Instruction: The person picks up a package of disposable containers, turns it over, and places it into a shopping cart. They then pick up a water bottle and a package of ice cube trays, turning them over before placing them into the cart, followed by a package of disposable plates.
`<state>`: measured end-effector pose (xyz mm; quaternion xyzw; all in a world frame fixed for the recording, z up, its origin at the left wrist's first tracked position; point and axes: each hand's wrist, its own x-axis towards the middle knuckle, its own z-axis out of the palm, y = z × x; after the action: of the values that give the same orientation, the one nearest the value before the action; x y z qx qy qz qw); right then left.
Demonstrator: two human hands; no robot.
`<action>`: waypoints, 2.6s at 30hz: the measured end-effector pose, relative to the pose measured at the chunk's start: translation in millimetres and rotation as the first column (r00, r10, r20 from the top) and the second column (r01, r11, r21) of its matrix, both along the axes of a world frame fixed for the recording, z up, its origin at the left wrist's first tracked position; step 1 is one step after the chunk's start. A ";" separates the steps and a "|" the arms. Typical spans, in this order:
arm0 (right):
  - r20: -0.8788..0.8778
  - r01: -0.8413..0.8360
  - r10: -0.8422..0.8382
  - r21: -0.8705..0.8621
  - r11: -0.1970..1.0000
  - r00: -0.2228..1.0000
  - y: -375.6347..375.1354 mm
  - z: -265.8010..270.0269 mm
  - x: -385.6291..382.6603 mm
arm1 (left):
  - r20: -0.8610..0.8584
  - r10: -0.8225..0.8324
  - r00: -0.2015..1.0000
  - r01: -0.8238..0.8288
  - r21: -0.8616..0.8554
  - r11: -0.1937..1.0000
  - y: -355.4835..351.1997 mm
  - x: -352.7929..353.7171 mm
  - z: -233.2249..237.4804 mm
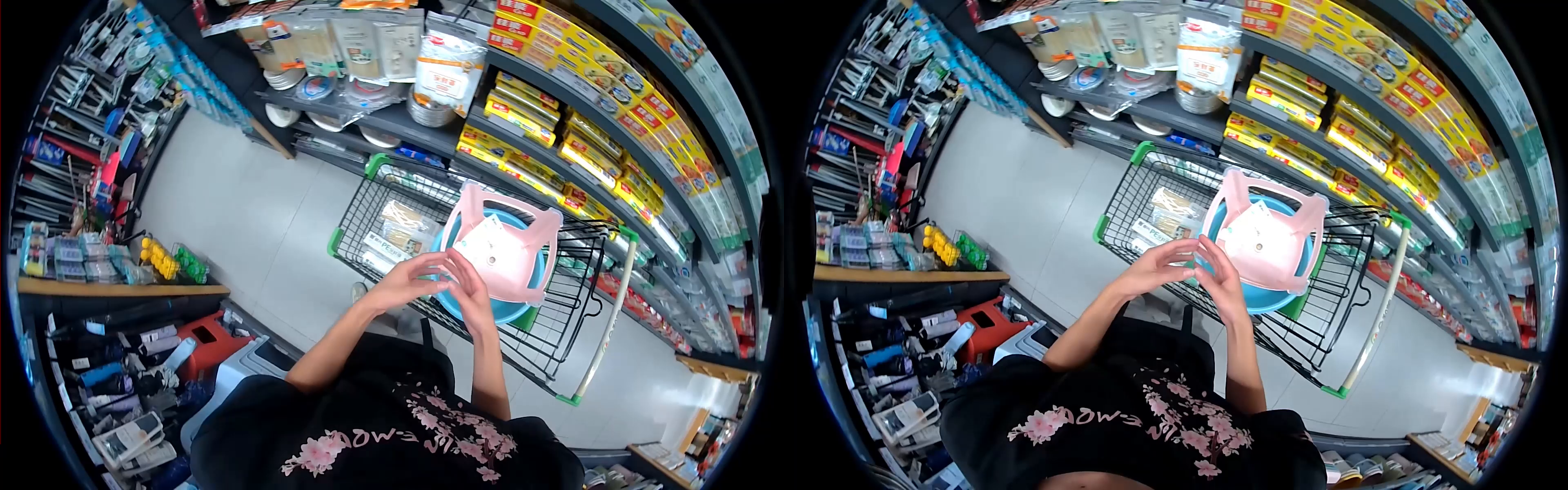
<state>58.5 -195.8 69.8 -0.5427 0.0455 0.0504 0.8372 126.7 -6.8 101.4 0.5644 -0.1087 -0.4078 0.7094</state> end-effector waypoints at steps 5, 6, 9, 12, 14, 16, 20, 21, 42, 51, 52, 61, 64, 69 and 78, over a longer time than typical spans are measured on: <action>0.064 -0.212 0.206 0.113 0.971 0.976 32.6 24.5 -3.3 | 0.057 0.036 0.998 -0.034 -0.032 0.999 45.8 -12.3 16.2; 0.054 -0.238 0.233 0.103 0.966 0.971 40.8 28.1 -2.5 | 0.092 0.018 0.996 -0.014 -0.041 0.999 54.9 -14.7 18.2; 0.097 -0.256 0.249 0.076 0.964 0.964 69.9 41.7 -1.8 | 0.118 -0.013 0.993 0.022 -0.079 0.997 83.2 -19.7 27.6; 0.120 -0.298 0.291 0.038 0.954 0.949 104.1 50.9 -3.0 | 0.161 0.022 0.987 0.004 -0.160 0.987 116.6 -24.6 37.1; 0.141 -0.322 0.317 0.010 0.947 0.938 131.0 54.3 -4.2 | 0.183 0.028 0.983 -0.001 -0.147 0.989 143.6 -27.7 39.6; 0.146 -0.328 0.325 0.001 0.945 0.935 157.7 58.0 -8.4 | 0.216 0.040 0.976 -0.012 -0.128 0.992 171.4 -33.4 45.8; 0.148 -0.341 0.341 -0.027 0.940 0.928 211.8 67.3 -18.6 | 0.205 0.043 0.978 -0.008 -0.169 0.986 225.5 -47.1 47.2; 0.150 -0.344 0.347 -0.046 0.938 0.926 224.0 67.4 -21.9 | 0.230 0.040 0.972 0.000 -0.169 0.986 238.7 -49.5 46.4; 0.147 -0.202 0.228 -0.173 0.964 0.962 359.8 82.1 -120.1 | 0.266 -0.131 0.955 0.197 -0.237 0.951 374.9 -110.6 41.7; 0.172 -0.154 0.187 -0.189 0.970 0.967 368.2 84.1 -144.2 | 0.267 -0.216 0.939 0.277 -0.220 0.935 376.4 -118.6 52.5; 0.180 -0.159 0.192 -0.183 0.970 0.965 368.5 84.7 -146.6 | 0.274 -0.227 0.935 0.290 -0.217 0.932 376.6 -118.8 53.6; 0.181 -0.227 0.254 -0.156 0.961 0.950 369.2 92.5 -144.0 | 0.329 -0.177 0.928 0.253 -0.207 0.945 381.5 -133.3 58.9; 0.200 -0.254 0.293 -0.198 0.947 0.935 359.2 93.9 -145.7 | 0.338 -0.134 0.931 0.213 -0.208 0.955 380.0 -138.4 59.6; 0.209 -0.246 0.282 -0.183 0.952 0.936 329.8 98.1 -162.3 | 0.355 -0.163 0.921 0.240 -0.185 0.953 348.1 -156.5 70.0; 0.220 -0.188 0.226 -0.178 0.966 0.949 258.1 101.4 -217.3 | 0.379 -0.204 0.903 0.283 -0.167 0.944 271.5 -199.8 72.0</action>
<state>-158.8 62.2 171.1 -0.6100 -0.1089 0.0690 0.7818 -73.1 264.7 173.3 0.5295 -0.3494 -0.3701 0.6786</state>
